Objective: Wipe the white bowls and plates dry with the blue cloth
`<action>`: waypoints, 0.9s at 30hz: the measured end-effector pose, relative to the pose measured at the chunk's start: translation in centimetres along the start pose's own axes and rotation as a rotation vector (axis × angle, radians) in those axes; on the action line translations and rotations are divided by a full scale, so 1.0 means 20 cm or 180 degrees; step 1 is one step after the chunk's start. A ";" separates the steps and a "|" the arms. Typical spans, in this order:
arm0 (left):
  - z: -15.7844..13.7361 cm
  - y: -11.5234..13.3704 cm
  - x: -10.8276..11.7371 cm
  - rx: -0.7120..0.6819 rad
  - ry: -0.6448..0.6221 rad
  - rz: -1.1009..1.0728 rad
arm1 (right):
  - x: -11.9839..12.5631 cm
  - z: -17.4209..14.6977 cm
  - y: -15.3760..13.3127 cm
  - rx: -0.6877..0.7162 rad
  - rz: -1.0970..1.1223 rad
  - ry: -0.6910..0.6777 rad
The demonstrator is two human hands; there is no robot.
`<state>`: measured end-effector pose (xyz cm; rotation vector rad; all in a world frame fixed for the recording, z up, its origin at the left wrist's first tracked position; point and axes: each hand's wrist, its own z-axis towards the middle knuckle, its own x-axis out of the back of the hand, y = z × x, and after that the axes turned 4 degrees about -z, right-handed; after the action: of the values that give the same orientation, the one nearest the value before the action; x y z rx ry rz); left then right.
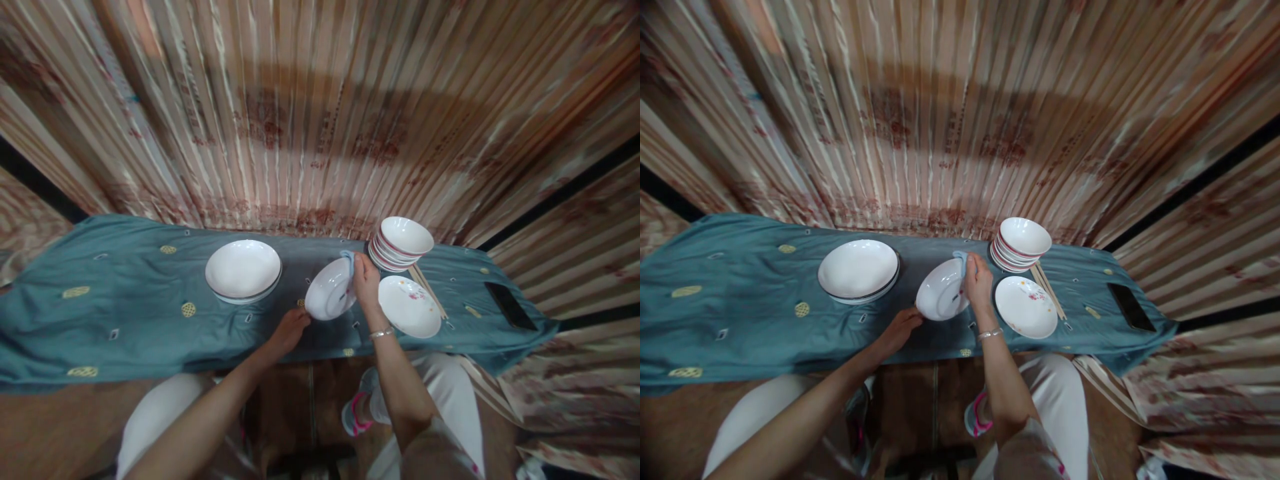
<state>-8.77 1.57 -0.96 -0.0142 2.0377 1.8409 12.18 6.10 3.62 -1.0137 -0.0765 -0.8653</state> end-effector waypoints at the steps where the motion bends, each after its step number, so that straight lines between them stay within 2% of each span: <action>1: 0.00 0.01 0.00 0.0010 -0.0063 0.0051 | 0.00 -0.01 -0.01 0.0043 -0.0013 -0.0010; 5: 0.03 0.10 0.01 -0.0058 -0.0109 -0.0116 | 0.00 -0.03 -0.06 0.0357 -0.0148 -0.0098; 9: 0.05 0.20 0.03 -0.0160 0.0227 -0.0493 | -0.03 -0.07 -0.18 0.0810 -0.0273 -0.0226; 13: 0.05 0.27 0.03 -0.0305 0.0513 -0.0380 | -0.07 -0.11 -0.30 0.1206 -0.0536 -0.0464; 20: 0.02 0.28 0.03 -0.0259 0.0623 -0.0615 | -0.10 -0.16 -0.38 0.1530 -0.1024 -0.0610; 27: -0.01 0.26 0.04 -0.0239 0.0573 -0.0739 | -0.14 -0.20 -0.45 0.1720 -0.1064 -0.0623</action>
<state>-10.88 2.20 3.79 -0.4333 1.9843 1.8227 2.96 2.52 6.58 -0.5768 -0.6279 -0.9736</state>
